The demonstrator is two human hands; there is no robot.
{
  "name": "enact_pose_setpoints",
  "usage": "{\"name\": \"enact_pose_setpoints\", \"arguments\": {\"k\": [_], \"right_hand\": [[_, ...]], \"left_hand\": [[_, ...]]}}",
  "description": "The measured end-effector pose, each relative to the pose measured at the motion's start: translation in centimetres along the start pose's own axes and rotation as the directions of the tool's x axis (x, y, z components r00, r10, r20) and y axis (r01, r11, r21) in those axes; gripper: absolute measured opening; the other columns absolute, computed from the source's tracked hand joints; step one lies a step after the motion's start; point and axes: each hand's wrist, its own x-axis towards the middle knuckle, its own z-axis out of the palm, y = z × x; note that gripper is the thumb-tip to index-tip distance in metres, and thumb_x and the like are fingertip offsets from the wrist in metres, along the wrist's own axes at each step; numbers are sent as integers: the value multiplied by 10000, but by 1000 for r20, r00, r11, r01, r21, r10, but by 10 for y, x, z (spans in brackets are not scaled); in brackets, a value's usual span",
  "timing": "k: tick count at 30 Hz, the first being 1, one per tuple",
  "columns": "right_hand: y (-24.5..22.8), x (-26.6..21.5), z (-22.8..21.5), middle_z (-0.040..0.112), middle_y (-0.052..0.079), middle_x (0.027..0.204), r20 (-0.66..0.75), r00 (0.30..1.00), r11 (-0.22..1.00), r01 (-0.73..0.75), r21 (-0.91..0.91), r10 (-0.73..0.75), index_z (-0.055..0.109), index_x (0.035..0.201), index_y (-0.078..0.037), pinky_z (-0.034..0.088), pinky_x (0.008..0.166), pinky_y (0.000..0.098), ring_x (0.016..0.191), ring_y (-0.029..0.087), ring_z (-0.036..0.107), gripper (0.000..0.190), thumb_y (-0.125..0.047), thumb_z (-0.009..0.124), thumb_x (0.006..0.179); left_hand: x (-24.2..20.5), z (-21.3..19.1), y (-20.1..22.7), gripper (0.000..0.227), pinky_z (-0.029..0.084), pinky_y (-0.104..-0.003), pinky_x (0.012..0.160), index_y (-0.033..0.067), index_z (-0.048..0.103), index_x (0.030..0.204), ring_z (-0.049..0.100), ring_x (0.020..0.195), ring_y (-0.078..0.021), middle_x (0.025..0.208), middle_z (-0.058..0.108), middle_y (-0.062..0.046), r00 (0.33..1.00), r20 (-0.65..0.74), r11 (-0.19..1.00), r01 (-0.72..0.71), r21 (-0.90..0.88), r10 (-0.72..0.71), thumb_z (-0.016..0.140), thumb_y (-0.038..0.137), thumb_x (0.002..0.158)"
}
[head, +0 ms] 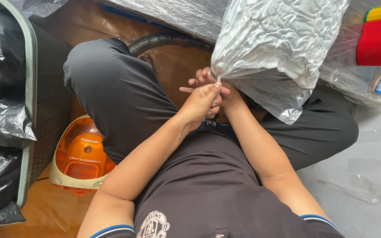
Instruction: Compressing a pillow inside a plastic bag using a vacuum cleaner and sealing the package with tape.
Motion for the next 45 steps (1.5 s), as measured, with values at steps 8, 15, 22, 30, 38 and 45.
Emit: {"name": "enact_pose_setpoints", "arguments": {"k": [8, 15, 22, 30, 38, 45], "right_hand": [[-38, 35, 29, 362, 60, 1351, -25, 948, 926, -316, -207, 317, 516, 1344, -162, 340, 1153, 705, 1398, 315, 435, 516, -492, 665, 977], [-61, 74, 93, 569, 60, 1296, -400, 814, 787, -547, -285, 422, 283, 1597, -16, 517, 1116, 564, 1179, 190, 658, 676, -276, 593, 1055], [-82, 45, 150, 671, 0, 867, -757, 536, 71, -830, -553, 375, 568, 1100, -145, 547, 824, 413, 858, 167, 723, 281, -391, 586, 966], [-89, 78, 262, 578, -27, 704, -489, 827, -597, -547, -586, -278, 573, 878, -181, 532, 592, 374, 709, 191, 699, 432, -536, 820, 870], [-63, 107, 220, 492, 31, 806, -348, 935, -904, -201, -378, -63, 533, 943, -127, 556, 543, 477, 735, 326, 681, 297, -343, 717, 855], [-44, 101, 251, 499, 7, 798, -133, 991, -951, -56, -304, -16, 562, 902, -113, 528, 553, 361, 691, 273, 657, 103, -175, 623, 957]], "left_hand": [[-17, 18, 15, 324, 324, -176, 360, 102, 493, 940, 409, 383, -33, 596, 379, 53, 996, -69, 988, -68, -135, 59, 435, 380, 1094], [3, 9, -25, 269, 352, -192, 322, 43, 519, 1182, 473, 320, -118, 543, 450, -23, 931, -153, 943, -325, 68, 332, 421, 285, 1118], [-2, 6, -26, 276, 536, -257, 490, 77, 609, 1175, 630, 455, -143, 519, 605, -8, 820, -223, 778, -360, 515, 527, 451, 291, 1101], [-18, 18, -10, 235, 601, -545, 832, 113, 608, 1229, 718, 956, -466, 925, 744, -263, 725, -224, 626, -347, 698, 652, 498, 214, 1048], [-14, 6, -21, 196, 611, -525, 759, 59, 589, 1175, 730, 908, -445, 893, 748, -252, 718, -166, 570, -368, 735, 676, 575, 163, 1010], [2, -7, -38, 361, 594, -564, 800, 28, 533, 1293, 707, 1005, -459, 979, 743, -270, 765, -150, 628, -381, 679, 626, 633, 121, 958]]}}
